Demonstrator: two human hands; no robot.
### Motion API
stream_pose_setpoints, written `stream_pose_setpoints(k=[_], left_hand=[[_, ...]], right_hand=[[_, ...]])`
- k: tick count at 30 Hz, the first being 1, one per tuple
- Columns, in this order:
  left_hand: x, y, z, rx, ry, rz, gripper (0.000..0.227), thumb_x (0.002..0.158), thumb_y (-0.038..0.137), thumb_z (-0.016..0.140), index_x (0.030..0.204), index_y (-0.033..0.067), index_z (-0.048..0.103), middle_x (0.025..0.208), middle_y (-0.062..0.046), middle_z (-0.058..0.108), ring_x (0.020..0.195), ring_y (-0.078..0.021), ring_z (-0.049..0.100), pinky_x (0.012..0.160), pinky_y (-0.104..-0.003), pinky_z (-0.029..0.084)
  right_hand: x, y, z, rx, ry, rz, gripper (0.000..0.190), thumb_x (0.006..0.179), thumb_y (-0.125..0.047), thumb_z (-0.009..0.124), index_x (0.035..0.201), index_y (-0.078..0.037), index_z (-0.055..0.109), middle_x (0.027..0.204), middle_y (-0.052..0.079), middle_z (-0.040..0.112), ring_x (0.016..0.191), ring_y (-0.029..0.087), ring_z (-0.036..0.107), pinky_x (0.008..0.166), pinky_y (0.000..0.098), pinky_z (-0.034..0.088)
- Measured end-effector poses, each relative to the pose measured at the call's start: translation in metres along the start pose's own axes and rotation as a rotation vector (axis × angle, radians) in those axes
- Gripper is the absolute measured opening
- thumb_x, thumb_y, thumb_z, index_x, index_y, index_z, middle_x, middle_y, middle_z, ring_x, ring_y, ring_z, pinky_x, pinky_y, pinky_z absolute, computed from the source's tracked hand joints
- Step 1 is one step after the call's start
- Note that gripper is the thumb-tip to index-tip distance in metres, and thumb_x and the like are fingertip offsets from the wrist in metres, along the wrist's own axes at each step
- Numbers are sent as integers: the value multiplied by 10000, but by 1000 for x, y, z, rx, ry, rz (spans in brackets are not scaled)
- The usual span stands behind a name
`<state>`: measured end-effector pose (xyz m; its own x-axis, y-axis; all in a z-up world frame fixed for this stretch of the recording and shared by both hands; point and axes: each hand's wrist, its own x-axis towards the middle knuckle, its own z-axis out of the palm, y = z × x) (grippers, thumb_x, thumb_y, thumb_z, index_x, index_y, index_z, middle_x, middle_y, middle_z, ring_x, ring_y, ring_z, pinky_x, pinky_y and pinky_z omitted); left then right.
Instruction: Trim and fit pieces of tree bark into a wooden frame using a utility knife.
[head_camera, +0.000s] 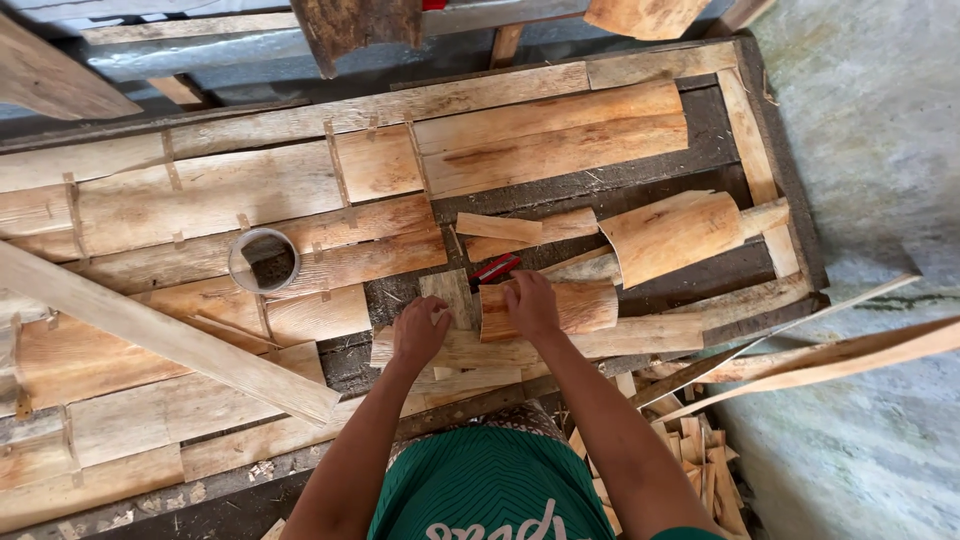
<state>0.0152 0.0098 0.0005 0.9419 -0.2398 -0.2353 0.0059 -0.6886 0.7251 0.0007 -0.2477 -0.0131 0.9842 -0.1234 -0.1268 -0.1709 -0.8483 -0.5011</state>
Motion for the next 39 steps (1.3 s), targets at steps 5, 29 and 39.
stream_pose_setpoints(k=[5,29,39], left_hand=[[8,5,6,-38,61,2,238,923,290,721,1027,78,748,1015,-114,722,953,-309,702,824,-469,549],[62,28,38,-210,271,-89,187,927,260,709,981,86,750,991,-110,753,926,-276,725,824,-420,564],[74,54,0,-497,225,-101,315,955,295,703,1162,58,675,1019,-88,747,956,-204,718,772,-386,573]], right_hand=[[46,31,-6,-10,4,-39,414,1028,-206,612,1420,-88,552,1433,166,533,1349,380,479,1102,514,439],[144,71,-51,-201,-111,-438,374,1033,-196,616,1405,-158,595,1287,98,625,1213,338,582,1145,544,373],[152,-69,-70,29,34,-431,189,1082,-160,504,1190,-16,565,1111,177,649,959,319,633,829,453,547]])
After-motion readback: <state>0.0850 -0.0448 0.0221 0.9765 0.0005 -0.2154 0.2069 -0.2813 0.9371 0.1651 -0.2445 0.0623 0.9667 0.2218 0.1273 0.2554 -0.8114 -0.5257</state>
